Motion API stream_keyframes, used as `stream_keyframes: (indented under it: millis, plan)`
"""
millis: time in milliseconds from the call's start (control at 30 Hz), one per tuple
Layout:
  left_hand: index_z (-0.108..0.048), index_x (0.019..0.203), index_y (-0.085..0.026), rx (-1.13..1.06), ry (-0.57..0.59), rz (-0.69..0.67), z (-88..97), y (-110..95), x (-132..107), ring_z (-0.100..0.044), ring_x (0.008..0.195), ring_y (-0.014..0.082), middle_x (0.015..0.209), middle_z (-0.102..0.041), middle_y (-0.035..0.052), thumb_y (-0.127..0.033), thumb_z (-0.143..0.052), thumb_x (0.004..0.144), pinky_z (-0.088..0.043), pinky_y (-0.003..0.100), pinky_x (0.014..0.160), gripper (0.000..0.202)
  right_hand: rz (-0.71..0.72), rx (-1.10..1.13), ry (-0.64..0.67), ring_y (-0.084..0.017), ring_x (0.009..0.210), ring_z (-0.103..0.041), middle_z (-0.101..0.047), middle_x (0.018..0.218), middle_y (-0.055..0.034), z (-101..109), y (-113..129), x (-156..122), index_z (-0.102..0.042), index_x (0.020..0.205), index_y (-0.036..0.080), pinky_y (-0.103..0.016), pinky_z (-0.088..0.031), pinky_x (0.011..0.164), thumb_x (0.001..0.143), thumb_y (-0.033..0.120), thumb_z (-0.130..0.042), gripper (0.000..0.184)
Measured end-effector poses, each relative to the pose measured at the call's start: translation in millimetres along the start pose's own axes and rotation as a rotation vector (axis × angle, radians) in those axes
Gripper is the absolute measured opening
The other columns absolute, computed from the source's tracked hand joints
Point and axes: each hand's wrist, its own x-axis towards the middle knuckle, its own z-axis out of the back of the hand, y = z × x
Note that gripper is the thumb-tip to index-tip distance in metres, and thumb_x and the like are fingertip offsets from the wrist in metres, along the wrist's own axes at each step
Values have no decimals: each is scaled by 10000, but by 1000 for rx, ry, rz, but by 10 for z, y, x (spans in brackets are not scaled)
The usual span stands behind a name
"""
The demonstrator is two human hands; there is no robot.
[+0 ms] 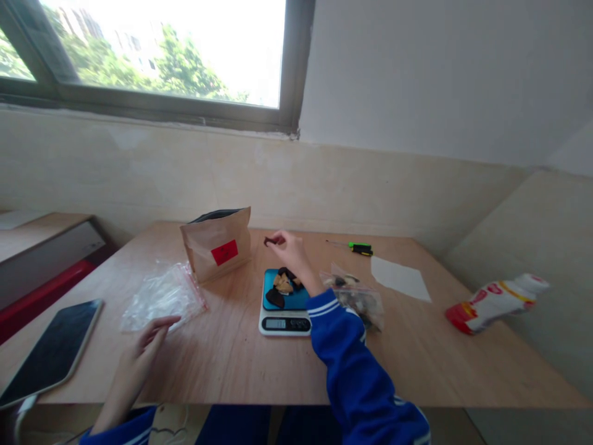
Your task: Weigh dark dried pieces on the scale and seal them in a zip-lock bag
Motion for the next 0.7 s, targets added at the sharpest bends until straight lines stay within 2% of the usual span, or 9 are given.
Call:
stream_keyframes:
  millis: [67,133,233,333,467,567,700]
  plan:
    - [-671,885,-189,-2,-1,8,1,-10,3,-648,1006,284,957,-721,87,-538,-491,741,-510,414,892,418,58,197,-346,-150,805,-631,-684,856,-36,257,173,-39,-614,882,163,-276,-480,751,848,340,-619,181]
    - [-671,878,-189,0,-3,15,-2,-13,8,-651,995,283,952,-722,87,-536,-495,733,-510,417,895,415,134,327,-627,-136,766,-614,-649,816,-5,543,363,-110,-592,877,184,-271,-485,713,827,339,-647,171]
    - [-673,876,-193,1,-8,12,-13,-3,19,-653,991,281,947,-723,81,-530,-500,729,-505,421,905,406,227,443,-940,-127,718,-598,-608,800,8,931,623,-257,-564,884,211,-270,-474,640,801,288,-673,157]
    - [-674,872,-194,-11,3,7,-26,26,35,-655,988,281,938,-723,79,-526,-502,728,-505,423,906,401,363,525,-1190,-116,651,-576,-575,765,13,1183,775,-402,-554,853,218,-260,-419,542,777,215,-681,148]
    - [-677,863,-192,-8,34,6,-27,90,55,-655,984,291,940,-725,84,-528,-505,724,-498,441,914,402,436,548,-1357,-101,613,-541,-565,775,15,1311,797,-536,-585,809,240,-257,-366,467,774,201,-684,112]
    - [-680,864,-194,10,75,-4,-13,144,63,-652,993,293,947,-727,83,-526,-508,732,-494,445,919,396,431,527,-1396,-104,625,-550,-560,745,28,1330,776,-594,-607,806,280,-258,-412,476,812,176,-642,111]
    - [-678,873,-203,44,103,-9,-15,199,72,-651,995,293,953,-724,77,-525,-498,758,-504,448,905,386,437,498,-1479,-99,616,-548,-513,698,37,1339,790,-640,-584,778,305,-242,-444,489,844,98,-532,224]
